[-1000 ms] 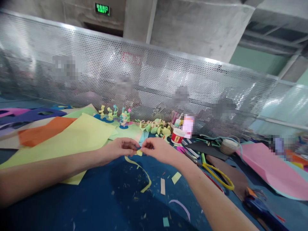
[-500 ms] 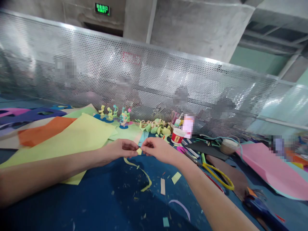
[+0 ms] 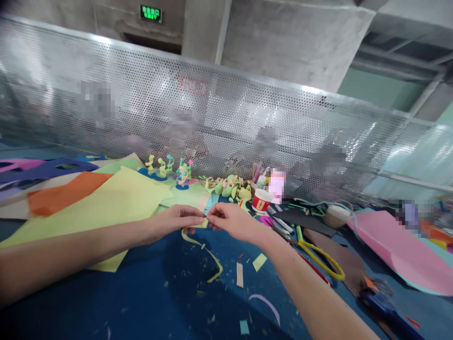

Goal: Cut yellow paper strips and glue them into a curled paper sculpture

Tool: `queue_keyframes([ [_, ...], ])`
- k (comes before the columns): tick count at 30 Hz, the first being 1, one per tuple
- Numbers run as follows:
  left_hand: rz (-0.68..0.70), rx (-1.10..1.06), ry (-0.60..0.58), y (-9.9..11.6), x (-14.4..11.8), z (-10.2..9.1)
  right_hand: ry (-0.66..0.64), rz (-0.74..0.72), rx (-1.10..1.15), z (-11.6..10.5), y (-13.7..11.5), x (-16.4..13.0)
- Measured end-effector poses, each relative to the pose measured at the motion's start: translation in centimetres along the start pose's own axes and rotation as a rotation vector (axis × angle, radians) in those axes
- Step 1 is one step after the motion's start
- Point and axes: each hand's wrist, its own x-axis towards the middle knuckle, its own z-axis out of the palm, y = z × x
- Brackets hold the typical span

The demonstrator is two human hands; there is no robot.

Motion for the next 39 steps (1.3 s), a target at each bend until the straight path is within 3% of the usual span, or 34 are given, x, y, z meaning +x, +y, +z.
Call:
queue_keyframes([
  [10,-0.024,-0.051,0.035,-0.7,0.4,-0.2,0.047,-0.021,-0.050,0.1,-0.6,-0.3],
  [23,0.002,-0.116,-0.011,-0.8,0.4,-0.1,0.131,-0.019,0.010,0.6,0.2,0.5],
  [33,-0.059,-0.182,-0.003,-1.0,0.4,-0.2,0.039,-0.023,0.082,0.3,0.1,0.3],
  [39,-0.054,-0.107,0.009,-0.8,0.3,-0.3,-0.026,-0.040,0.186,0.5,1.1,0.6],
])
